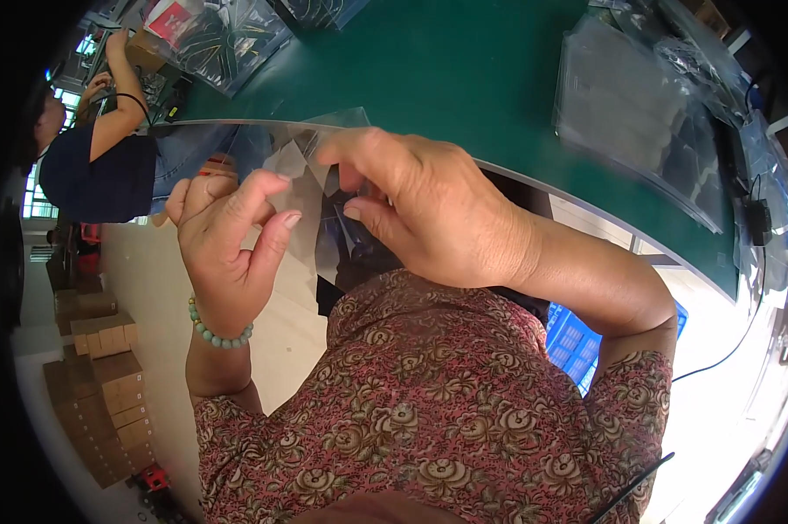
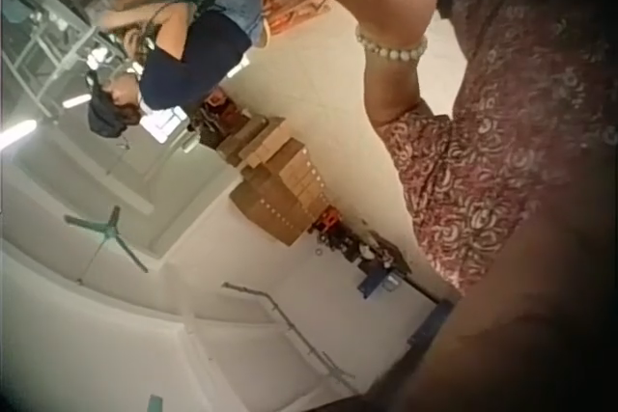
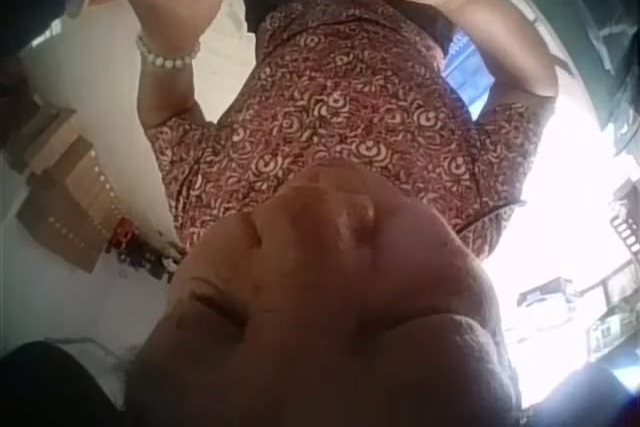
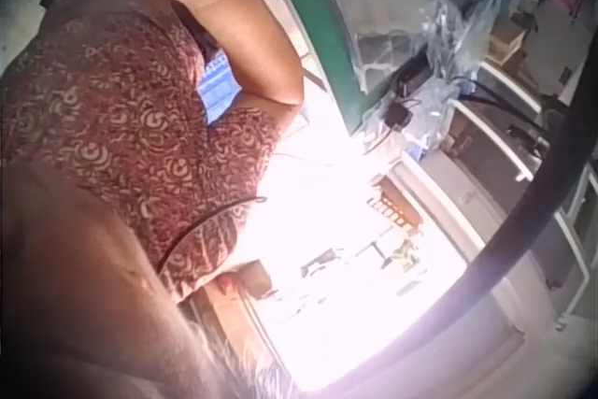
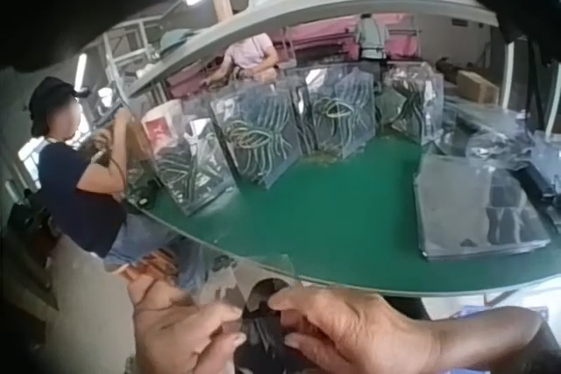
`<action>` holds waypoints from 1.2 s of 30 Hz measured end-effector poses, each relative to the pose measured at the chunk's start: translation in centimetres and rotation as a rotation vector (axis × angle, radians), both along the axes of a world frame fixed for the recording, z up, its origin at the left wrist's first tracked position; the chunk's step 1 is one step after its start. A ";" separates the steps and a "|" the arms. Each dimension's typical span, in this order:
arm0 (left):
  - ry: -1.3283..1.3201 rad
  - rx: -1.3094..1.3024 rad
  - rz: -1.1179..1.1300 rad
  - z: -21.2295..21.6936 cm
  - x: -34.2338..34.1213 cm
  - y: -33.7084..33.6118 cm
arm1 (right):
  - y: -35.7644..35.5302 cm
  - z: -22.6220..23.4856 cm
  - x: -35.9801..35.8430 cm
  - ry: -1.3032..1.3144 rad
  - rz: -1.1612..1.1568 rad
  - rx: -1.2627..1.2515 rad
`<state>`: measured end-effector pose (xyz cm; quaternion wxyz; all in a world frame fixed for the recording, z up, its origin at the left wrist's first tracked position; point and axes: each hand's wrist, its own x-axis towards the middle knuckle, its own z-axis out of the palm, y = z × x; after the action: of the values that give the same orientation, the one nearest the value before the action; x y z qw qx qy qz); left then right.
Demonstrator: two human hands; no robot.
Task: The recorder is packaging small items into individual plastic bags and placing them into a blue storage crate.
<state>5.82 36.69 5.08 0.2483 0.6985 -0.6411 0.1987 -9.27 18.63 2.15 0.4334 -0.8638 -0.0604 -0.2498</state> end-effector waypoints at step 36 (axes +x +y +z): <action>0.148 0.089 -0.084 -0.9 0.0 1.4 | -1.7 -1.8 -0.5 0.075 0.199 0.115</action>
<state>5.84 38.06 4.18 0.2718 0.6940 -0.6580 0.1074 -9.76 16.94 0.32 0.5068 -0.8360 -0.1153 -0.1760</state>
